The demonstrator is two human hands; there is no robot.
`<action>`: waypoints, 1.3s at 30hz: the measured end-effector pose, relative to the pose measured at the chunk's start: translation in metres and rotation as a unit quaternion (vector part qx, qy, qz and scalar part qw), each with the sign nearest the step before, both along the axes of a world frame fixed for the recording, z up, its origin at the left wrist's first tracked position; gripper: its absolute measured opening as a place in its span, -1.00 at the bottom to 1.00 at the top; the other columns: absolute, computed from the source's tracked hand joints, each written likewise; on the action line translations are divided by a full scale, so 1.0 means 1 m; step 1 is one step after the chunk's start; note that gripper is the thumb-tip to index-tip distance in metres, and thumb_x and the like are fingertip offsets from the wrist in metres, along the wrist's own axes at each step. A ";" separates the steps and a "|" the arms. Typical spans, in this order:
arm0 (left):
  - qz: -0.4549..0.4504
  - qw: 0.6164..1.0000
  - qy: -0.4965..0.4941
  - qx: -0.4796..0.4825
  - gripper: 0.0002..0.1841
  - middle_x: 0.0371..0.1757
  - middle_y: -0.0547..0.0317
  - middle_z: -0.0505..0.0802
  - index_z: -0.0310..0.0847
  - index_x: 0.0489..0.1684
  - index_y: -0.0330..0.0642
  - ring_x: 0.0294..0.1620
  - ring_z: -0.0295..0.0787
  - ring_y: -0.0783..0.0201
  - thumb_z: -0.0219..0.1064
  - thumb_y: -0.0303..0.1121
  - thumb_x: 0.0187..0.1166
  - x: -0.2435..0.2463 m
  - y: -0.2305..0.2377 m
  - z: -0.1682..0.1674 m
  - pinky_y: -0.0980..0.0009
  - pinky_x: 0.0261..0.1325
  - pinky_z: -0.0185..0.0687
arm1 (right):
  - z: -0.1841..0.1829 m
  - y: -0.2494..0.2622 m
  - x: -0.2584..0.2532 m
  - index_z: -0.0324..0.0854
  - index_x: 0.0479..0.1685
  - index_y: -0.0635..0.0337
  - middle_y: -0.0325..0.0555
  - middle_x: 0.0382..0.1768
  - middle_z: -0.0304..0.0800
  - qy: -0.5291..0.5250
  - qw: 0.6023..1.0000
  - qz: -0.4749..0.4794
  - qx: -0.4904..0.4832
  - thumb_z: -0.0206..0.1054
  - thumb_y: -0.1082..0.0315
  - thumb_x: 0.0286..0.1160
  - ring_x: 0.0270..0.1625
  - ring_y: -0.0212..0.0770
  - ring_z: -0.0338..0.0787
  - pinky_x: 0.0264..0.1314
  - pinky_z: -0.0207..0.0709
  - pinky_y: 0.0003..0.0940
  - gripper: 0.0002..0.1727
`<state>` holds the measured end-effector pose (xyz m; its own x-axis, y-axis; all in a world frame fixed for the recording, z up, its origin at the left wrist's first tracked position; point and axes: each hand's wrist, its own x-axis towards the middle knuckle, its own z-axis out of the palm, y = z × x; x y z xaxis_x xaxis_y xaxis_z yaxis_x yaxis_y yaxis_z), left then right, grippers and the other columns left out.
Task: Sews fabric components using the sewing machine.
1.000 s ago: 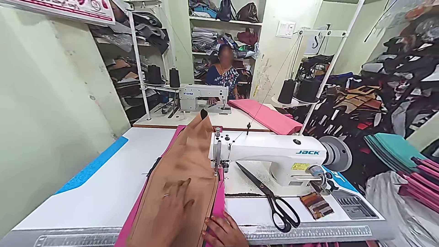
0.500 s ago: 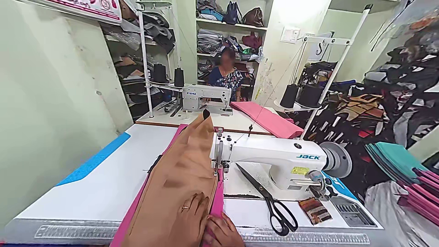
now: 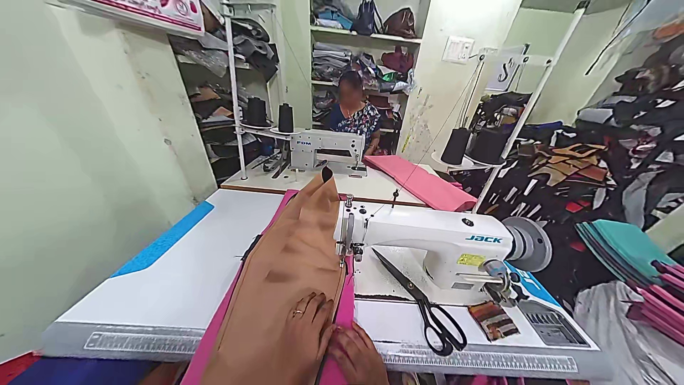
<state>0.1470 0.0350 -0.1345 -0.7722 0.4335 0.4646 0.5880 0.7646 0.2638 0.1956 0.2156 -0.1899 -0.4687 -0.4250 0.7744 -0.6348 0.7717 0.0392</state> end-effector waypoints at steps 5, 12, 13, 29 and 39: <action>-0.010 1.000 -0.022 -0.019 -0.40 0.42 -0.08 0.77 0.75 0.39 0.03 0.51 0.63 -0.25 0.08 0.15 0.56 -0.003 -0.002 0.002 -0.35 0.38 0.48 | 0.001 -0.002 0.005 0.79 -0.04 0.15 -0.05 0.08 0.92 -0.041 0.998 0.018 -0.049 0.11 0.46 0.67 0.37 -0.08 0.81 0.65 0.45 -0.10 -0.72; 0.021 0.962 -0.235 -0.139 -0.46 0.63 -0.17 0.57 0.52 0.64 -0.06 0.70 0.37 -0.26 0.17 -0.14 0.67 0.006 0.017 0.066 -0.23 0.70 0.15 | 0.007 -0.006 0.011 0.73 -0.14 0.30 0.10 0.06 0.91 -0.090 0.981 0.026 -0.168 0.08 0.41 0.70 0.30 0.03 0.86 0.57 0.56 -0.15 -0.72; 0.028 0.953 -0.257 -0.156 -0.46 0.67 -0.16 0.54 0.48 0.67 -0.06 0.73 0.33 -0.24 0.15 -0.15 0.71 0.008 0.021 0.075 -0.20 0.73 0.10 | 0.004 -0.004 0.007 0.66 -0.14 0.24 0.07 0.03 0.90 -0.034 0.990 0.029 -0.133 0.08 0.45 0.69 0.28 -0.04 0.87 0.58 0.55 -0.19 -0.79; -0.078 0.978 -0.168 -0.095 -0.57 0.40 -0.17 0.71 0.65 0.53 0.14 0.55 0.49 -0.25 0.16 -0.29 0.71 -0.046 -0.010 0.034 -0.25 0.66 0.17 | 0.007 -0.003 0.005 0.66 0.29 0.06 0.03 0.19 0.84 -0.021 0.999 -0.009 -0.033 0.06 0.44 0.62 0.17 -0.05 0.84 0.38 0.61 -0.19 -0.62; -0.107 0.959 -0.176 -0.195 -0.53 0.70 -0.08 0.51 0.47 0.63 -0.15 0.77 0.29 -0.20 0.06 -0.29 0.77 -0.054 0.007 0.045 -0.31 0.73 0.02 | 0.021 -0.010 -0.004 0.86 0.10 -0.18 -0.26 0.22 0.89 -0.049 0.999 -0.014 0.004 0.14 0.48 0.53 -0.07 -0.13 0.83 0.02 0.62 -0.15 -0.57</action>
